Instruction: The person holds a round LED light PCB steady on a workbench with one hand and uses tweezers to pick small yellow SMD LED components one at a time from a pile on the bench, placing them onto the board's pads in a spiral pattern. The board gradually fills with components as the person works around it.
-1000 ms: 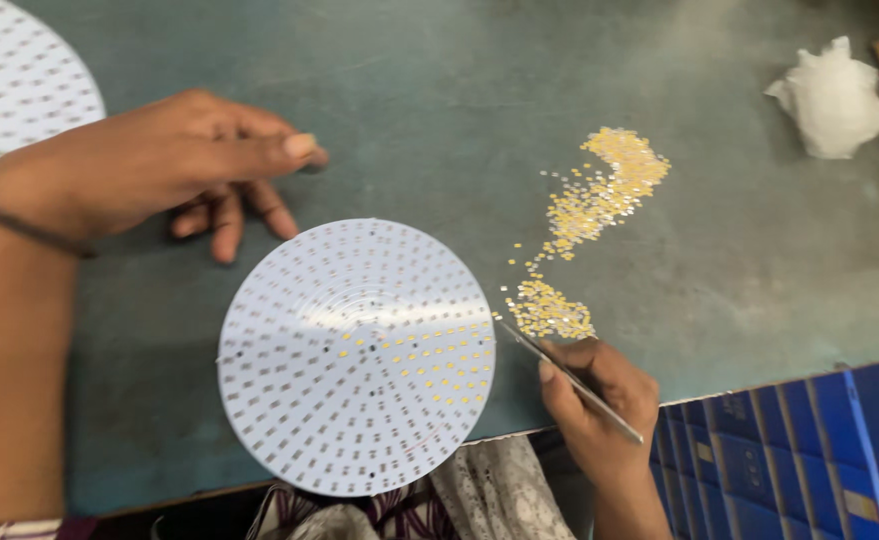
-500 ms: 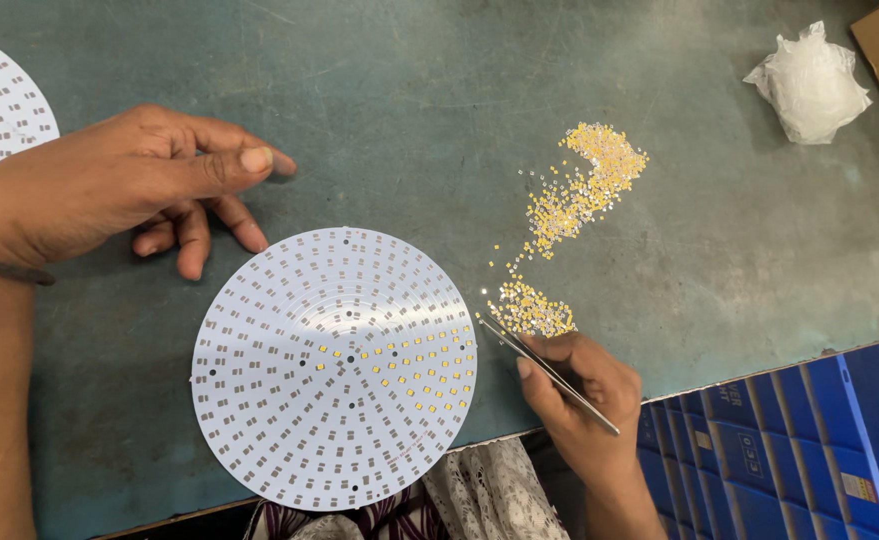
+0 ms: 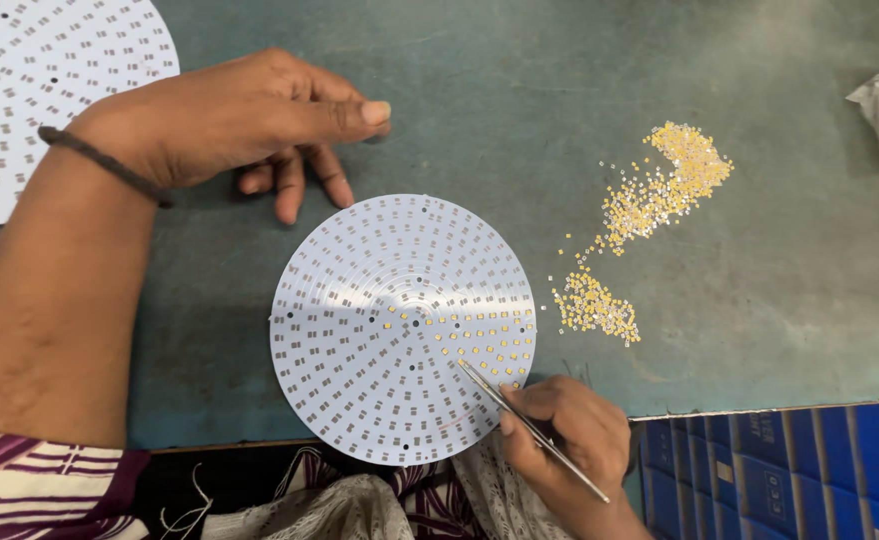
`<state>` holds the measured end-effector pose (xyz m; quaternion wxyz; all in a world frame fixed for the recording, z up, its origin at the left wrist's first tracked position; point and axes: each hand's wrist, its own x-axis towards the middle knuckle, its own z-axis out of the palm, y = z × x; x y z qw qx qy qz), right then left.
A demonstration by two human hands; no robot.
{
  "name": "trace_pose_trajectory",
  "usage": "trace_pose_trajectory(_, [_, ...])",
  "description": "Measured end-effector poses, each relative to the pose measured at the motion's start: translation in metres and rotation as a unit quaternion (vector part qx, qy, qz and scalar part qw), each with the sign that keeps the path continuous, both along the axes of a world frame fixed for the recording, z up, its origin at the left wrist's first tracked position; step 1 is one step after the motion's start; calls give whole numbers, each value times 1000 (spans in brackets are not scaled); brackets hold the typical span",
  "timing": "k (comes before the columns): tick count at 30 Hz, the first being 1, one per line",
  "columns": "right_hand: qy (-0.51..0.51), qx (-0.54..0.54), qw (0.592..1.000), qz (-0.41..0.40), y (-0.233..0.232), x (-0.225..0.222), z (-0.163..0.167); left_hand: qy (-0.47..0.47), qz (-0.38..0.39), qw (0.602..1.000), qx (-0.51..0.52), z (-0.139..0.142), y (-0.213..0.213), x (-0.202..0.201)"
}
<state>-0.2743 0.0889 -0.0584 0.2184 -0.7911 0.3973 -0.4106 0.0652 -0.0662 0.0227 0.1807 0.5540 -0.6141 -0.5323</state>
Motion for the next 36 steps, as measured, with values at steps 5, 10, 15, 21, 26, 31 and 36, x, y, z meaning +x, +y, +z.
trace_pose_trajectory(5, [15, -24, 1000, -2, -2, 8, 3, -14, 9, 1000, -10, 5, 2, -4])
trace_pose_trajectory(10, [28, -25, 999, 27, -1, 7, 5, -20, 10, 1000, -7, 1, 1, -2])
trace_pose_trajectory(15, [-5, 42, 998, -56, -3, -8, 2, -14, 3, 1000, 10, -4, -3, 2])
trace_pose_trajectory(21, [-80, 166, 957, -226, -25, -35, -3, -33, 13, 999, 23, -9, -2, 6])
trace_pose_trajectory(26, [15, 117, 965, -233, -27, -33, -3, -43, 34, 998, 38, -10, -1, 9])
trace_pose_trajectory(31, [18, 102, 970, -221, -26, -29, 0, -43, 35, 998, 34, -10, 0, 7])
trace_pose_trajectory(36, [15, 78, 975, -205, -25, -27, -1, -20, 20, 999, 20, -9, 2, 9])
